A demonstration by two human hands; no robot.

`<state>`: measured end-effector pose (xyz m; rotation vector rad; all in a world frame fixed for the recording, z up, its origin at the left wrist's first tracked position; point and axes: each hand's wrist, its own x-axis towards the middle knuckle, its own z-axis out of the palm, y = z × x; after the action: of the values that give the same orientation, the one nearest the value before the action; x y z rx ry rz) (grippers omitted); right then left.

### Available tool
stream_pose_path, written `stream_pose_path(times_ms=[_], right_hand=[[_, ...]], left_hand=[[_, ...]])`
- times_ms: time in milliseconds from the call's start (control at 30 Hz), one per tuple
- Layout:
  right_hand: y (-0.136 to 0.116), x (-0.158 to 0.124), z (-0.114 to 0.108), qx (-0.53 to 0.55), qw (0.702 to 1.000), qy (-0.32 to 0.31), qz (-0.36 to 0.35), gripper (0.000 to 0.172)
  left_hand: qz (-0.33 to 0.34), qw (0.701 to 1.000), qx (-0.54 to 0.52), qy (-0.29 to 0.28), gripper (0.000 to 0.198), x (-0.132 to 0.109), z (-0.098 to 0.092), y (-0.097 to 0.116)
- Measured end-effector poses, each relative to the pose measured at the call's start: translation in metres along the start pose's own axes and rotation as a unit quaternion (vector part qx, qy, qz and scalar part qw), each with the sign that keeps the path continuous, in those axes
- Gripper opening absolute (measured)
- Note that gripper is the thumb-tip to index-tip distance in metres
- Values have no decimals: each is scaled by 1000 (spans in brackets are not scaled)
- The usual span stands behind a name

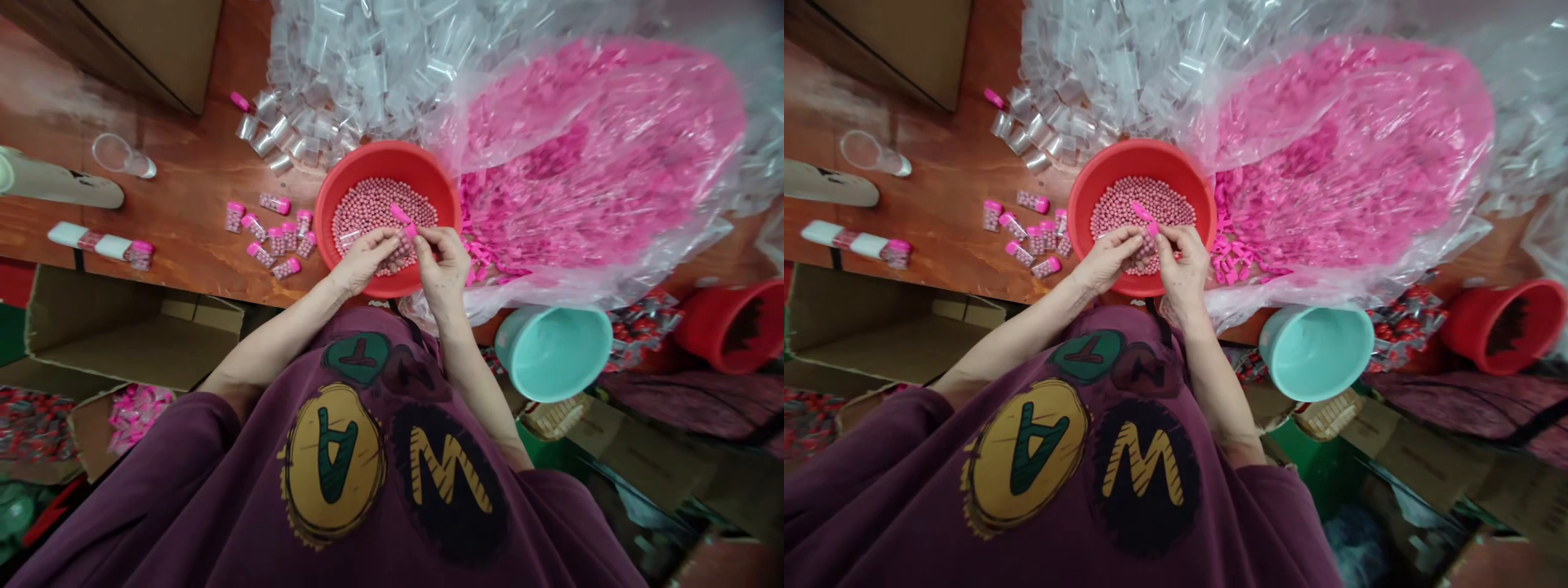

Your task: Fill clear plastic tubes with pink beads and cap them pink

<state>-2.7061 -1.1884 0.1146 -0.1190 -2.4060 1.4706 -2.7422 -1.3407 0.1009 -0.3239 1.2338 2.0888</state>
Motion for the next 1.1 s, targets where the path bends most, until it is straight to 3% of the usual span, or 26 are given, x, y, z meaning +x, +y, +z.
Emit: stream_pose_path(times_ms=[133, 367, 567, 633, 767, 967, 1100], right_hand=[[-6, -5, -2, -26, 1000, 5, 16, 30], [-2, -8, -3, -28, 1000, -5, -5, 14], [-8, -16, 7, 42, 993, 1, 113, 13], [-8, -24, 14, 0, 995, 17, 103, 14], [12, -30, 24, -22, 996, -19, 85, 10], [20, -30, 18, 12, 992, 9, 129, 9], [21, -29, 13, -11, 991, -10, 133, 12]], left_hand=[[-13, 999, 26, 12, 13, -2, 3, 1], [15, 999, 28, 7, 3, 2, 7, -6], [22, 999, 21, -30, 5, -11, -1, 0], [7, 999, 30, 7, 13, -13, -9, -4], [-9, 1000, 8, 4, 18, 5, -21, -20], [-41, 999, 3, -20, 29, 11, -12, -21], [-34, 998, 53, -20, 44, 15, -12, -19]])
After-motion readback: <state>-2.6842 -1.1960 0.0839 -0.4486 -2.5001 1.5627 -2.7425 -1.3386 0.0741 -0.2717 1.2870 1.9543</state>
